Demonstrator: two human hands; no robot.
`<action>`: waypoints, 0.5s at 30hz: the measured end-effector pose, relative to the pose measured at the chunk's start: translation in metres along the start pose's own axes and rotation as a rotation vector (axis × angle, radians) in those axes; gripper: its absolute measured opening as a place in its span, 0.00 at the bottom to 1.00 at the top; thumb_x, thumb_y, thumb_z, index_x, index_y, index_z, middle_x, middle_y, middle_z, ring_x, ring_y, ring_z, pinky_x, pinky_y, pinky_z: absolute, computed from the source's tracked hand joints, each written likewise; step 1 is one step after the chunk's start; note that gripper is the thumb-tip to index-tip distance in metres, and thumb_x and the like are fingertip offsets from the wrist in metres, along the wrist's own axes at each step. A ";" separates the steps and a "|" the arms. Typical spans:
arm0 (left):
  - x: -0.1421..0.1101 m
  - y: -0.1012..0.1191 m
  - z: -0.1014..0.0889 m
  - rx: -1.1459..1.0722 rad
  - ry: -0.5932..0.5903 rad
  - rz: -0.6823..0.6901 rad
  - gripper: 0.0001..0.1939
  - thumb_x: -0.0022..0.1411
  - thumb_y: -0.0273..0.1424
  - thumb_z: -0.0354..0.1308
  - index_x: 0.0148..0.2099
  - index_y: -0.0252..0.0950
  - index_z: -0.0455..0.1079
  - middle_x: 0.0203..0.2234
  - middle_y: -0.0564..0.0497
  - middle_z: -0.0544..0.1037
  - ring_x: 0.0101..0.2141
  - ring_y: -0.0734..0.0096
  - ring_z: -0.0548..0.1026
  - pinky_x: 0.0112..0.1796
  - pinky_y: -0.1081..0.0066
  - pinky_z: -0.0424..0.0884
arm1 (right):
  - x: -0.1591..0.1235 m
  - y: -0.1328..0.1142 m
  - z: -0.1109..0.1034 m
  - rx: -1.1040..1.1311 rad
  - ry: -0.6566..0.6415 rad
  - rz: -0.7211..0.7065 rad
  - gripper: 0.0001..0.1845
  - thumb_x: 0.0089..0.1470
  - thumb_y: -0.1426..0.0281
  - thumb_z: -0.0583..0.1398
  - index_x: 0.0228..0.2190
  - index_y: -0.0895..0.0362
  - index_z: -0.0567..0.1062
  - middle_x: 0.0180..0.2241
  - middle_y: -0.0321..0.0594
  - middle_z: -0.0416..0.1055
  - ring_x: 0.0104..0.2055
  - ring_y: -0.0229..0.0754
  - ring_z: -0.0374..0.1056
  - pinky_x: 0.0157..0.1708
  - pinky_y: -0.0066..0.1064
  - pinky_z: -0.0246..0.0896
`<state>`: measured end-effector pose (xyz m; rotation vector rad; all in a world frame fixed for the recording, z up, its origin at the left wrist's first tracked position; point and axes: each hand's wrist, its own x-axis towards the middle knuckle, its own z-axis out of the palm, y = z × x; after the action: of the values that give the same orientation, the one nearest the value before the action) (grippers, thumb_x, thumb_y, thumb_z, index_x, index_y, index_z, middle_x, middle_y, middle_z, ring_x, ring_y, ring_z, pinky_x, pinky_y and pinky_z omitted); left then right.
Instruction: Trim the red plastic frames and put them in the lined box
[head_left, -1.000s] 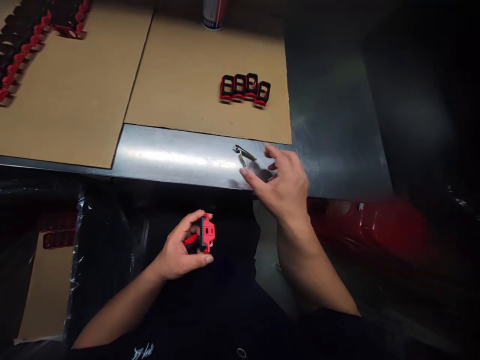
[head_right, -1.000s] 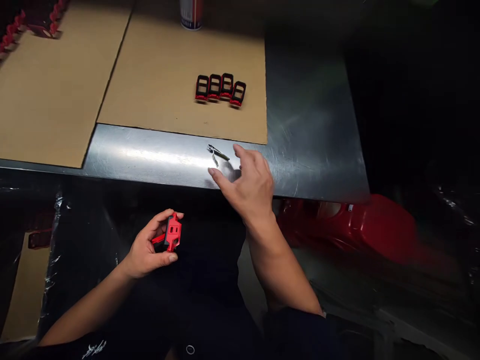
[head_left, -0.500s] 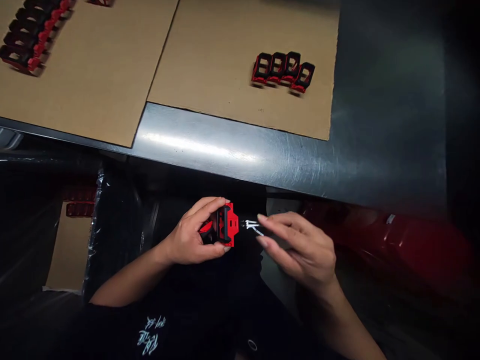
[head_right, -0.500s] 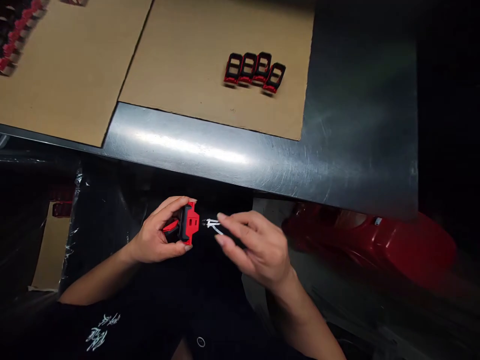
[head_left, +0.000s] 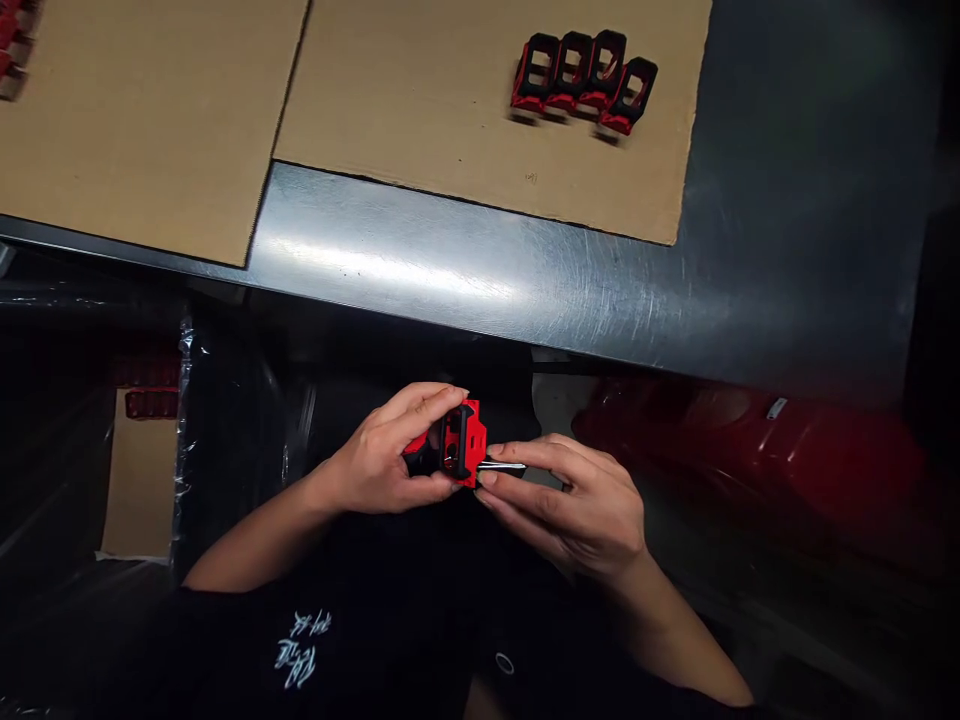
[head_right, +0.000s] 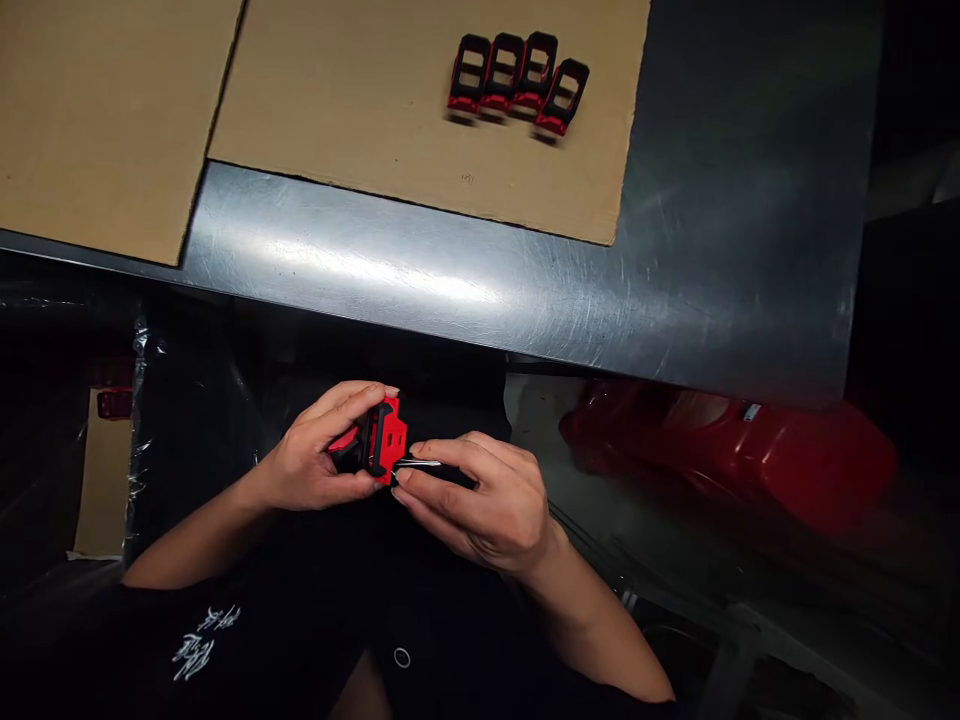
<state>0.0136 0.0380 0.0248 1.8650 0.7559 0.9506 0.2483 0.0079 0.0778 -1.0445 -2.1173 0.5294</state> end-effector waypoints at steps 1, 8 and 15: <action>0.000 0.000 0.000 -0.001 0.002 -0.002 0.45 0.59 0.30 0.68 0.74 0.41 0.53 0.57 0.36 0.72 0.55 0.54 0.76 0.49 0.55 0.82 | 0.000 0.000 0.001 0.002 -0.003 -0.003 0.05 0.55 0.74 0.70 0.36 0.56 0.84 0.36 0.46 0.82 0.30 0.40 0.76 0.27 0.30 0.71; -0.001 -0.002 0.001 0.004 -0.004 -0.006 0.45 0.59 0.29 0.68 0.74 0.41 0.53 0.58 0.36 0.72 0.56 0.53 0.76 0.50 0.55 0.81 | 0.000 0.002 0.004 0.005 -0.001 0.000 0.04 0.54 0.75 0.71 0.35 0.58 0.84 0.35 0.48 0.82 0.29 0.41 0.76 0.26 0.30 0.71; 0.000 -0.004 0.002 -0.026 0.013 0.005 0.45 0.59 0.31 0.68 0.74 0.42 0.53 0.58 0.37 0.72 0.56 0.53 0.76 0.53 0.54 0.80 | 0.000 0.001 0.002 -0.004 0.013 0.009 0.04 0.55 0.75 0.70 0.35 0.57 0.84 0.35 0.47 0.82 0.29 0.40 0.76 0.26 0.30 0.71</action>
<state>0.0146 0.0387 0.0203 1.8407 0.7437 0.9725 0.2466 0.0084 0.0759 -1.0577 -2.1045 0.5216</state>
